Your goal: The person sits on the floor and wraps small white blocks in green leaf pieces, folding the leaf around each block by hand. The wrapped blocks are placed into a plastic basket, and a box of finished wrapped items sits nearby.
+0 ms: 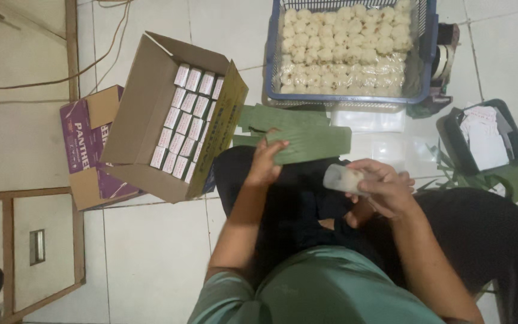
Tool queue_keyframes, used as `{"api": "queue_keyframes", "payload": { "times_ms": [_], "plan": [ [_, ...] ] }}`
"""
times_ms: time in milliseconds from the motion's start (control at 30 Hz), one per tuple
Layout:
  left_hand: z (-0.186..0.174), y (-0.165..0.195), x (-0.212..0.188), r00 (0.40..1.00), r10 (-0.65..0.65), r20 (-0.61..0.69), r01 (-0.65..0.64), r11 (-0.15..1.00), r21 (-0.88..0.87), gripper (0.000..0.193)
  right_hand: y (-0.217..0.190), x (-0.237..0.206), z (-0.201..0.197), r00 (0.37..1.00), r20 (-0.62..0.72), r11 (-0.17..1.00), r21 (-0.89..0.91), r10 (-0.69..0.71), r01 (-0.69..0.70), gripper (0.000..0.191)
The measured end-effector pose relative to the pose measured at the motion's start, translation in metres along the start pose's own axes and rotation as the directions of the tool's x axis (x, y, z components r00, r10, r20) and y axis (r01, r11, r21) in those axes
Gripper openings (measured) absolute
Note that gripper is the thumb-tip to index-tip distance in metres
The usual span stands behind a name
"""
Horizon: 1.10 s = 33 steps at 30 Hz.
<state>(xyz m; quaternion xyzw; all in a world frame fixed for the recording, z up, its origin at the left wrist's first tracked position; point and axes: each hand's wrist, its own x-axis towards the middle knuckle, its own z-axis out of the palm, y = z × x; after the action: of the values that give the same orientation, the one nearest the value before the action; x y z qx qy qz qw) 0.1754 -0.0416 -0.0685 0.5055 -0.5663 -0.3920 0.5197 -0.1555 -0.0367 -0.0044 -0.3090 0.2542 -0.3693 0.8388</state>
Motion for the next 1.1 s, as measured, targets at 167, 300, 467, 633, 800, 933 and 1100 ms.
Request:
{"api": "queue_keyframes", "payload": {
  "times_ms": [167, 300, 467, 633, 800, 933, 1100],
  "plan": [
    [0.04, 0.04, -0.023, 0.811, -0.354, 0.466, 0.549, 0.186, -0.815, 0.056, -0.017, 0.009, 0.036, 0.98, -0.199, 0.942, -0.332, -0.016, -0.052, 0.039],
    [0.067, 0.067, -0.032, 0.888, -0.138, 0.439, 0.446, 0.016, -0.895, 0.073, -0.014, 0.011, 0.063, 0.969, -0.238, 0.968, -0.25, -0.072, 0.011, 0.034],
    [0.101, 0.087, -0.027, 0.921, 0.175, 0.349, 0.386, -0.283, -0.878, 0.056, -0.004, 0.012, 0.089, 0.922, -0.275, 0.914, -0.372, -0.273, 0.16, 0.03],
    [0.107, 0.129, -0.019, 0.925, -0.172, 0.34, 0.372, 0.22, -0.902, 0.075, -0.016, 0.004, 0.088, 0.87, -0.267, 0.831, -0.5, -0.414, 0.242, 0.03],
    [0.115, 0.137, -0.023, 0.991, -0.042, 0.124, 0.127, 0.541, -0.831, 0.056, -0.02, -0.007, 0.092, 0.813, -0.211, 0.529, -0.838, -0.543, 0.135, 0.02],
    [0.129, 0.112, -0.022, 0.994, -0.048, -0.102, -0.026, 0.779, -0.626, 0.04, -0.038, -0.012, 0.091, 0.877, -0.007, 0.597, -0.735, -0.481, 0.321, 0.025],
    [0.139, 0.11, -0.025, 0.995, -0.083, -0.05, 0.027, 0.736, -0.676, 0.048, -0.051, -0.01, 0.095, 0.834, -0.043, 0.381, -0.901, -0.55, 0.206, 0.033]
  ]
}}
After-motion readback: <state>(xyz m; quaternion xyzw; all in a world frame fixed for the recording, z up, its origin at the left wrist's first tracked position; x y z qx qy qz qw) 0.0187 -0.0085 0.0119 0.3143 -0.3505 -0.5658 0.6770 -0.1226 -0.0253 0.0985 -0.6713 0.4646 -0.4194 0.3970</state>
